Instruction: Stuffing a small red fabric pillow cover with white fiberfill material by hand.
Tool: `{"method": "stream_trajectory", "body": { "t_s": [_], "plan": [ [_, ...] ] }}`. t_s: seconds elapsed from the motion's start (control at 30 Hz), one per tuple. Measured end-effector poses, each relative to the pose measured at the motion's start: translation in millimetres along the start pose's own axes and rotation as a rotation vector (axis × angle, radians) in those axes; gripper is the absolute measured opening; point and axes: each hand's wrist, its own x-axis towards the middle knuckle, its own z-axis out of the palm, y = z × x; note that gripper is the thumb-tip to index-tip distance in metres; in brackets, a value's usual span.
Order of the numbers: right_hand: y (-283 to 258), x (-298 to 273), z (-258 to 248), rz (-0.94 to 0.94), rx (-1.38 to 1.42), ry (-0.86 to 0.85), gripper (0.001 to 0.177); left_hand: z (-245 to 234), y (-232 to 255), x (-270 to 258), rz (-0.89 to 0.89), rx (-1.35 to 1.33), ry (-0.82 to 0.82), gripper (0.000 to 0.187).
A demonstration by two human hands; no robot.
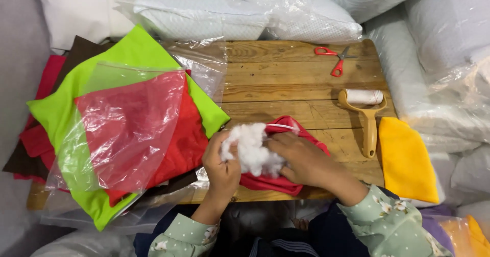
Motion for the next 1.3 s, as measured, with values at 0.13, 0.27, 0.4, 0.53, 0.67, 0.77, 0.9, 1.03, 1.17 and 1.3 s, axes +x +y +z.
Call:
{"method": "stream_trajectory", "body": {
  "t_s": [0.13,0.27,0.4,0.53,0.67,0.77,0.9,1.03,1.17,1.3],
  "plan": [
    [-31,-17,-57,-0.064,0.319,0.298,0.076,0,2,0,-0.036,-0.097,-0.034,0.025],
    [-40,-9,-35,-0.152,0.354,0.503,0.070,8,1,-10,0.008,-0.110,-0.087,0.027],
    [-8,-5,25,-0.116,0.308,0.561,0.033,14,-2,-19,0.023,-0.131,-0.121,0.020],
    [-1,-11,1,-0.084,0.315,0.675,0.017,6,-7,-13,0.074,-0.129,0.008,0.019],
    [9,-22,-37,0.078,0.338,0.737,0.018,-12,-28,-11,0.006,0.009,0.227,0.029],
    [33,-28,-20,0.271,0.686,0.801,0.024,-12,-19,2,-0.042,-0.030,0.319,0.023],
    [3,-18,-17,0.217,0.722,0.807,0.046,9,4,-3,0.039,-0.254,0.080,0.050],
    [-24,-17,-41,-0.041,0.415,0.487,0.028,13,9,-6,0.309,-0.183,-0.498,0.066],
    [-17,-22,-55,-0.063,0.455,0.308,0.019,14,-15,-16,0.405,0.072,-0.696,0.082],
    [-6,-17,-33,-0.020,0.410,0.385,0.022,25,-52,-35,0.490,0.207,-0.527,0.046]
  ]
}}
